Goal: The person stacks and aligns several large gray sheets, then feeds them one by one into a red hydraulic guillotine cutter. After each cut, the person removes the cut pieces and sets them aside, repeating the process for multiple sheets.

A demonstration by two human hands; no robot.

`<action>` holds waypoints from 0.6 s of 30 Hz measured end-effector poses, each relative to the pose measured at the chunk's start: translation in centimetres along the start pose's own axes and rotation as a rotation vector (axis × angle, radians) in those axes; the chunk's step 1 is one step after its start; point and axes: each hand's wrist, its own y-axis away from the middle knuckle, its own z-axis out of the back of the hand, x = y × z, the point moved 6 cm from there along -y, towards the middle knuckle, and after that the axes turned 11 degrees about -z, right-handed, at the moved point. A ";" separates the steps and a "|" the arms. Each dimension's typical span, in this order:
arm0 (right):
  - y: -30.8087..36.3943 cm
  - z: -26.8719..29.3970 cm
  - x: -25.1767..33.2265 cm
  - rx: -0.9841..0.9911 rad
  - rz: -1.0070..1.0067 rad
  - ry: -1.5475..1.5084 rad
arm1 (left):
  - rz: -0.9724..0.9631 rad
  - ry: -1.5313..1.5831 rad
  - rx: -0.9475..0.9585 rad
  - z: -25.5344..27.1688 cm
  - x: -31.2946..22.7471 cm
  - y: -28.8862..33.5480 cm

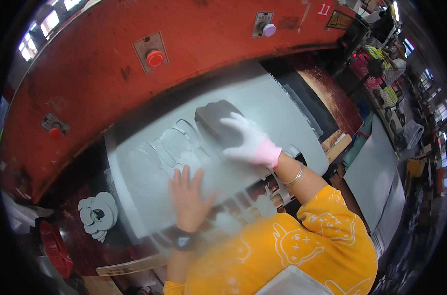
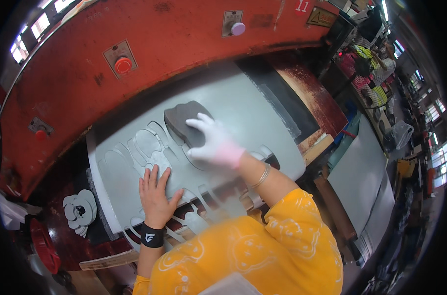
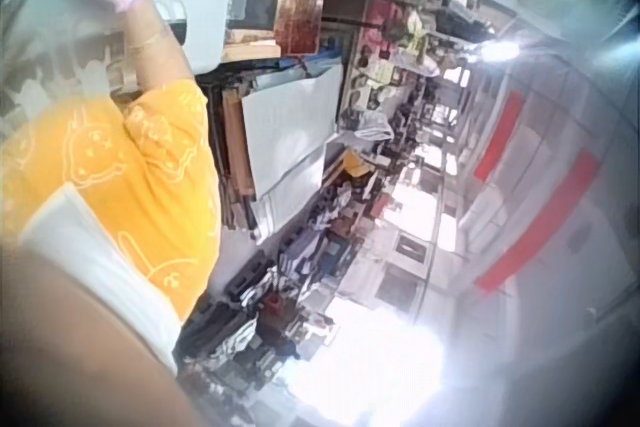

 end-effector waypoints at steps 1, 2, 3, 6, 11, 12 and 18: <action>-0.1 0.8 -0.2 0.017 -0.003 -0.091 | -0.003 0.010 -0.018 0.1 0.0 0.2; -0.3 1.4 -0.6 0.050 -0.053 -0.178 | 0.005 0.010 0.001 0.0 0.1 0.3; -0.5 2.0 -0.6 0.131 -0.028 -0.458 | 0.008 0.011 0.002 0.0 0.1 0.3; -0.9 2.9 -2.0 0.286 -0.178 -0.746 | 0.002 0.017 -0.016 0.0 0.1 0.2; -1.3 3.9 -3.2 0.321 -0.204 -1.060 | 0.008 0.022 -0.032 0.1 0.4 0.3; -1.1 4.0 -3.3 0.352 -0.216 -1.286 | 0.013 0.019 -0.037 0.2 0.5 0.4; -0.1 6.3 -6.0 0.083 -0.231 -0.689 | 0.017 -0.007 -0.040 0.5 0.7 0.4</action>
